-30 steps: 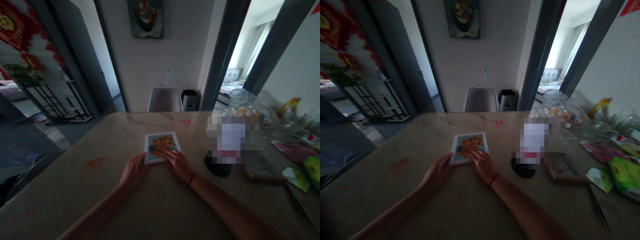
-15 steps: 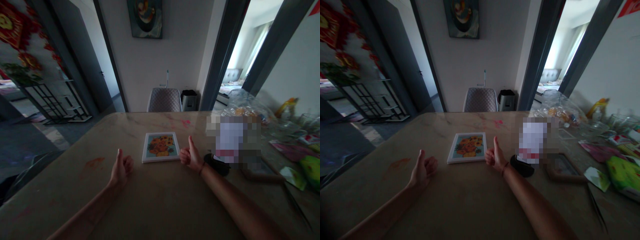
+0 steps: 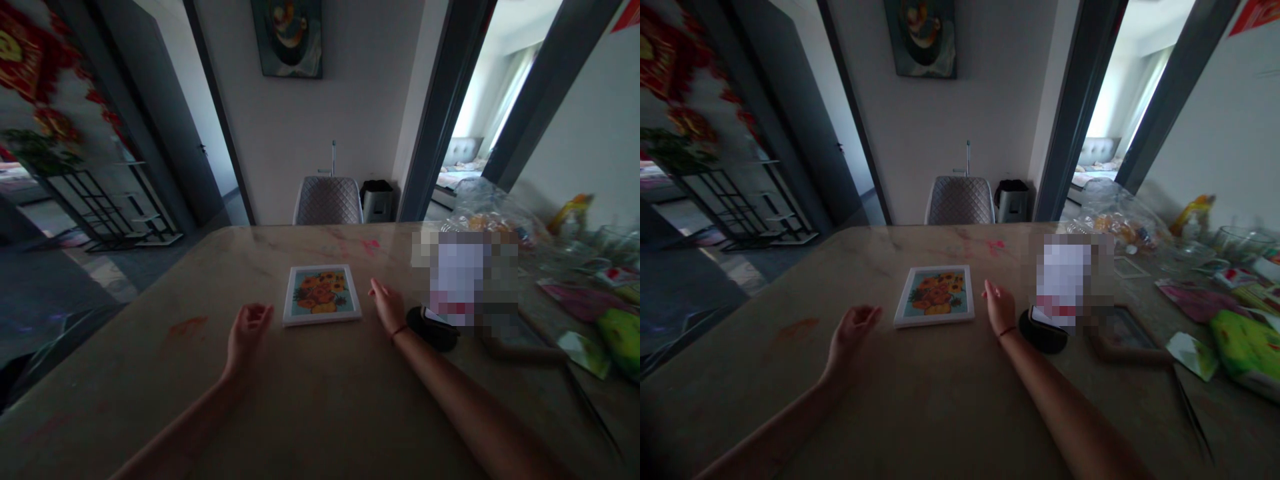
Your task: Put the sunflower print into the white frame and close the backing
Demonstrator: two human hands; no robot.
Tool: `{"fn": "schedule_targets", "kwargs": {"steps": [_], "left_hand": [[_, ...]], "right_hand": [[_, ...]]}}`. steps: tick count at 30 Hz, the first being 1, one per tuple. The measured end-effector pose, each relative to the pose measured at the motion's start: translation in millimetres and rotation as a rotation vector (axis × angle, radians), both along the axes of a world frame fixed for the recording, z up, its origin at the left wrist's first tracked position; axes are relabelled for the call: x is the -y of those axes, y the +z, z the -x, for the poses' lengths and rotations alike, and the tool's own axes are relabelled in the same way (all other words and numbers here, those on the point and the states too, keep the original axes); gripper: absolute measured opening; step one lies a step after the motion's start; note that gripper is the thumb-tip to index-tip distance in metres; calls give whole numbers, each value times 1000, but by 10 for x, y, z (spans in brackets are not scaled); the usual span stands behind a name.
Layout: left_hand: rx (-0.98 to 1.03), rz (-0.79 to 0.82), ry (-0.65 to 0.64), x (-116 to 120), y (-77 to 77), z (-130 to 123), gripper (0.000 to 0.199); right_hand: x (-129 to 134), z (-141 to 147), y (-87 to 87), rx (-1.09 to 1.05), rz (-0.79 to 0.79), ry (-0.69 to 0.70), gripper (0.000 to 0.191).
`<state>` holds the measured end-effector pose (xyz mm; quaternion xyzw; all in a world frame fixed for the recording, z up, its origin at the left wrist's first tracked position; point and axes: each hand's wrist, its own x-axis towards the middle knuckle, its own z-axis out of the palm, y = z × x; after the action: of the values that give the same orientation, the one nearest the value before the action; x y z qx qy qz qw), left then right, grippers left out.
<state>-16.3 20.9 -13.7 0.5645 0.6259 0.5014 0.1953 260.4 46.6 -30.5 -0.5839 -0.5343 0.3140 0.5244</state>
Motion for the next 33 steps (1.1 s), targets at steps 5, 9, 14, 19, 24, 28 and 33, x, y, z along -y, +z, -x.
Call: {"fn": "schedule_targets", "kwargs": {"steps": [5,9,14,19,24,28,33], "left_hand": [[-481,75,-81,-34,-76,-30,51],[-628,125,-136,-18,-80,-69,55],[-636,135,-160,-12,-53,-75,48],[-583,93,-171,-37,-51,-42,42],[-494,38,-213,-61,-47,-14,36],[-379,113,-216,-64,-44,-8,39],[-132,196,-186,-54,-63,-10,44]], "right_hand": [[48,102,-15,263,21,-132,28],[156,279,3,526,33,-137,30],[195,346,25,564,35,-164,27],[188,320,34,375,55,-88,29],[131,260,-15,199,57,-74,31],[70,257,-78,-7,25,-79,34],[54,277,-82,-286,53,-6,40]]}}
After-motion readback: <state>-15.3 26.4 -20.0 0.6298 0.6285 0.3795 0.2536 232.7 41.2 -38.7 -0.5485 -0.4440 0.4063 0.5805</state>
